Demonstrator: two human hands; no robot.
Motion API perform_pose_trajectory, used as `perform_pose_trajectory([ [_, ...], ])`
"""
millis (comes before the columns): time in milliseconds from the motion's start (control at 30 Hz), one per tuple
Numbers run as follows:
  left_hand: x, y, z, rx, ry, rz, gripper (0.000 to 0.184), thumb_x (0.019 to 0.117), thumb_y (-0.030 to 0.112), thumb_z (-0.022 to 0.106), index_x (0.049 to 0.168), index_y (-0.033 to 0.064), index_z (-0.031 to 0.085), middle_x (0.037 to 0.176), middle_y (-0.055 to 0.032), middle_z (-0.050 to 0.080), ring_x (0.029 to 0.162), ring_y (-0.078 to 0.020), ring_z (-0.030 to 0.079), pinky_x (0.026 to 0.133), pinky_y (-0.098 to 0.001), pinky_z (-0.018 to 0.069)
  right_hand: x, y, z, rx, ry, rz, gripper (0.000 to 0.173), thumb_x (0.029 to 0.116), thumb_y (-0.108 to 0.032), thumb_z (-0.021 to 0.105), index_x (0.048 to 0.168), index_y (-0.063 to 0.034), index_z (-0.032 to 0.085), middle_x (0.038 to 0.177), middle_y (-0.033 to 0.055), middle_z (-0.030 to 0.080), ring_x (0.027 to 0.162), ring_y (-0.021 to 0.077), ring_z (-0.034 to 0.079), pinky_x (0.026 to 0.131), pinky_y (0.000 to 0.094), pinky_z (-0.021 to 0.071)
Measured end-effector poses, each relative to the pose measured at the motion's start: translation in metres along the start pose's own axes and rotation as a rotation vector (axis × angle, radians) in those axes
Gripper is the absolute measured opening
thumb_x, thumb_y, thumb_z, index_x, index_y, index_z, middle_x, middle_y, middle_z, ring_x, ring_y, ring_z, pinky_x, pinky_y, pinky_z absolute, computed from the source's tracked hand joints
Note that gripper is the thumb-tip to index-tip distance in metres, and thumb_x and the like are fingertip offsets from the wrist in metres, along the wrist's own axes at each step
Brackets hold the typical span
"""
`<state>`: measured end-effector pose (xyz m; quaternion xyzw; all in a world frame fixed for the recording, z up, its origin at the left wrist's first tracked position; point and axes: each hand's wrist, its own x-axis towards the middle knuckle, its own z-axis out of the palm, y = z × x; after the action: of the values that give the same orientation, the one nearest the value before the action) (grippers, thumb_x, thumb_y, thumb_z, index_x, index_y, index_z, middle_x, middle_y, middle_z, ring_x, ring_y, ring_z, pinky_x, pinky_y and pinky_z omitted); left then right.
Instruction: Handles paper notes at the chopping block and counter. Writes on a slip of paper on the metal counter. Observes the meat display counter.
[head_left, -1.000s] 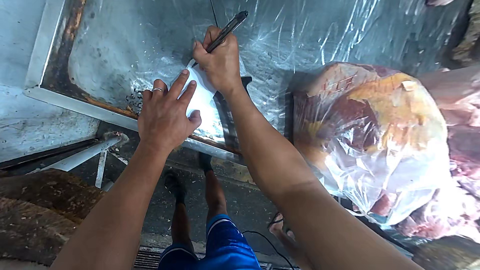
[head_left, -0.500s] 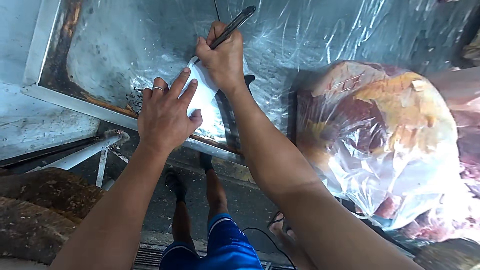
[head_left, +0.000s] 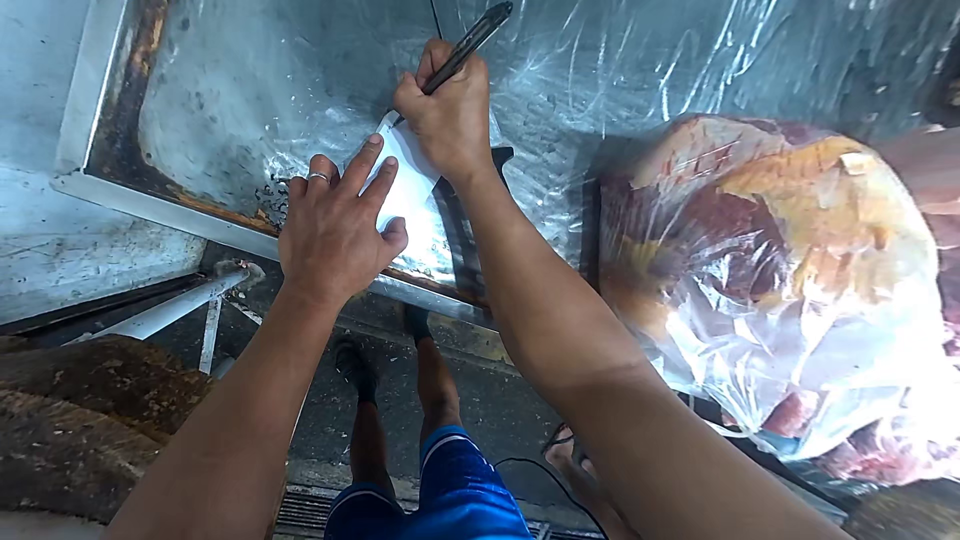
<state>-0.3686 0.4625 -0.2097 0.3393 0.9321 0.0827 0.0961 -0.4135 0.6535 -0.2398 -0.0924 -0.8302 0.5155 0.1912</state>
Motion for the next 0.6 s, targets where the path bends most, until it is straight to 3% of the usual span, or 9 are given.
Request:
perform_pose_trajectory([
  [100,-0.0006,-0.0009,0.0001,-0.001,-0.009,0.003,0.065,0.0944,0.058,0.044,0.154,0.0328,0.048,0.166,0.0138,0.032,0.126,-0.0291,0.050,0.093,-0.0501,0.0400,0.0015,0.0009,0.0012,-0.011,0.002,0.029,0.027,0.0899,-0.008,0.067,0.069,-0.0123,0.051,0.057,-0.0030,0.050,0.048,0.0074,0.050,0.047,0.0263,0.0443],
  [267,-0.0001,-0.0001,-0.0009,0.001,-0.012,-0.001,0.066,0.0940,0.058,0.044,0.154,0.0329,0.048,0.166,0.0144,0.032,0.127,-0.0291,0.050,0.094,-0.0501,0.0400,0.0007,-0.0011,-0.0001,-0.008,-0.003,0.017,0.027,0.0853,-0.005,0.066,0.067,-0.0133,0.048,0.057,-0.0044,0.044,0.049,0.0062,0.043,0.048,0.0249,0.0362],
  [433,-0.0008,-0.0002,-0.0006,-0.010,-0.014,0.001,0.064,0.0943,0.057,0.045,0.154,0.0324,0.049,0.166,0.0143,0.033,0.126,-0.0291,0.050,0.093,-0.0503,0.0403,0.0017,0.0033,0.0006,0.017,0.013,0.034,0.027,0.0885,-0.007,0.067,0.068,-0.0123,0.050,0.056,-0.0033,0.049,0.047,0.0075,0.048,0.046,0.0265,0.0424],
  [600,-0.0001,-0.0003,-0.0007,-0.005,-0.013,-0.001,0.065,0.0944,0.057,0.045,0.154,0.0328,0.048,0.166,0.0143,0.032,0.126,-0.0287,0.050,0.093,-0.0499,0.0404,0.0028,0.0019,0.0020,-0.046,0.015,0.016,0.027,0.0870,-0.007,0.066,0.067,-0.0132,0.049,0.057,-0.0044,0.046,0.049,0.0062,0.045,0.048,0.0255,0.0381],
])
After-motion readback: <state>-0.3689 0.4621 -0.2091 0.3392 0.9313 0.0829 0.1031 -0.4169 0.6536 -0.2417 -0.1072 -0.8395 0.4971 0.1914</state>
